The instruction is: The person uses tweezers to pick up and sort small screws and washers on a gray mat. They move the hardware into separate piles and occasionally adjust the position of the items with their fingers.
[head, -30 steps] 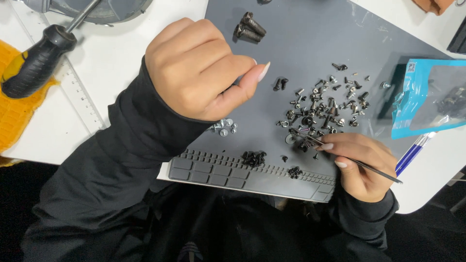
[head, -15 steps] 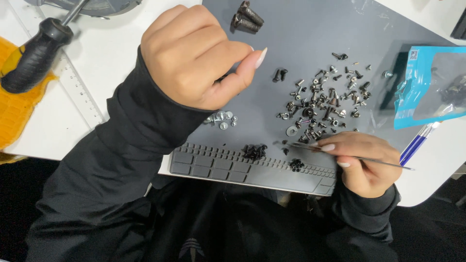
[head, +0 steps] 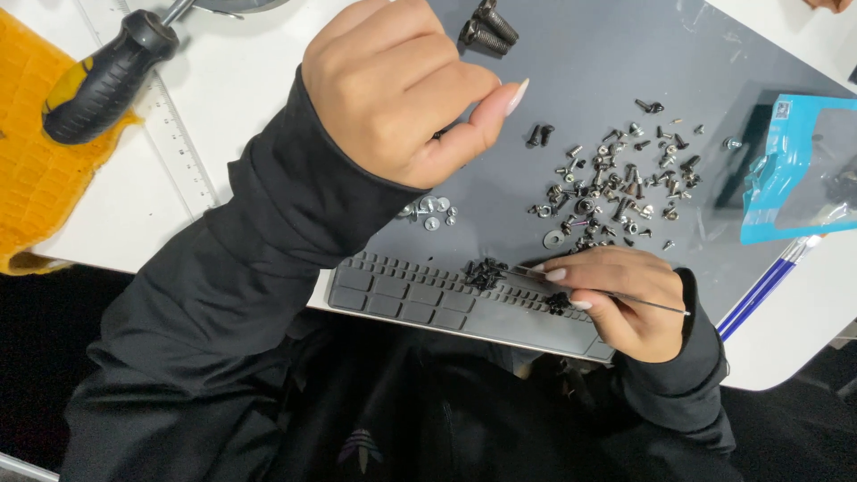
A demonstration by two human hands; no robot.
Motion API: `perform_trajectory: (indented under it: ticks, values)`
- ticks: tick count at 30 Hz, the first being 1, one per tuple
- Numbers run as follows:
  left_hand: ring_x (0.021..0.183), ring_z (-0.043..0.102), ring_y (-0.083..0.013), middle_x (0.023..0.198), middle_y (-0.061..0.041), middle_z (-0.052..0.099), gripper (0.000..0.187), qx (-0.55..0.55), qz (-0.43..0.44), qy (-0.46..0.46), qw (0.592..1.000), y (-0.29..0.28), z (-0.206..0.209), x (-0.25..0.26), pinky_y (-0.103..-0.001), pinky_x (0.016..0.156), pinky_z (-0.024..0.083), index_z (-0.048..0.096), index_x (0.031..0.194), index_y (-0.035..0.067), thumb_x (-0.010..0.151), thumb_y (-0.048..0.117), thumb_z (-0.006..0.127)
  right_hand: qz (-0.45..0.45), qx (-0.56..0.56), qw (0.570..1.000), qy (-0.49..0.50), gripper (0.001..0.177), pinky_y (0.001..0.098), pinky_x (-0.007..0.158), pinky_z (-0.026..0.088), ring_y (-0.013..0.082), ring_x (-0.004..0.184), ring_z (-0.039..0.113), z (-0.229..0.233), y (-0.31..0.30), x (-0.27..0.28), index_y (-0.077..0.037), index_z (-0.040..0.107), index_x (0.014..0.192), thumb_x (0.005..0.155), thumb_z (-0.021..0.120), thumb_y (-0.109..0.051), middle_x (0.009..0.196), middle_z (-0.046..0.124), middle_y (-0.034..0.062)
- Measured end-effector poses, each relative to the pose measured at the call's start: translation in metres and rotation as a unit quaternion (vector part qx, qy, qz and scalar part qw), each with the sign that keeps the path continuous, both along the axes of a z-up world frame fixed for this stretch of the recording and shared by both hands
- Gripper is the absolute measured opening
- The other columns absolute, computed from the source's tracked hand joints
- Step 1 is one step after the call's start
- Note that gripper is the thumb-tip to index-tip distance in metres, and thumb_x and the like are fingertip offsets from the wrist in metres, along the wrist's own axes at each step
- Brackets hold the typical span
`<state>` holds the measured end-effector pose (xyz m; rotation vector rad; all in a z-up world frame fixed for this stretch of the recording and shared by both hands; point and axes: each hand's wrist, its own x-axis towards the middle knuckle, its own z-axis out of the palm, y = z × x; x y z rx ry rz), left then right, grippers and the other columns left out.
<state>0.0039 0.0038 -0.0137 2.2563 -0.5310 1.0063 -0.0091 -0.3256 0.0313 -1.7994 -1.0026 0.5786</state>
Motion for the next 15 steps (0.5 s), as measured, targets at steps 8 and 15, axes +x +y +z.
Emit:
perform_trajectory:
  ticks: [8,15]
  values:
    - [0.063,0.044,-0.0225,0.067,0.000,0.050,0.032,0.001,0.001,0.004,1.000,0.000,-0.001,0.000,-0.034,0.056,0.032,0.067,0.077,0.013,0.104,0.013,0.083,-0.061,-0.031,0.998,0.002,0.027,0.0409,0.084,0.066,0.0346,0.093,0.082,0.006,-0.011,-0.002,0.000,0.070,0.103,0.105,0.052,-0.021,0.100,0.078,0.0191]
    - [0.063,0.045,-0.0227,0.067,0.000,0.050,0.032,0.005,0.001,0.004,1.000,0.000,-0.001,0.000,-0.034,0.056,0.031,0.067,0.076,0.013,0.104,0.012,0.083,-0.182,0.043,0.982,-0.008,0.020,0.0436,0.072,0.064,0.0362,0.070,0.074,0.000,-0.025,-0.012,0.004,0.060,0.091,0.100,0.058,-0.014,0.080,0.067,0.0189]
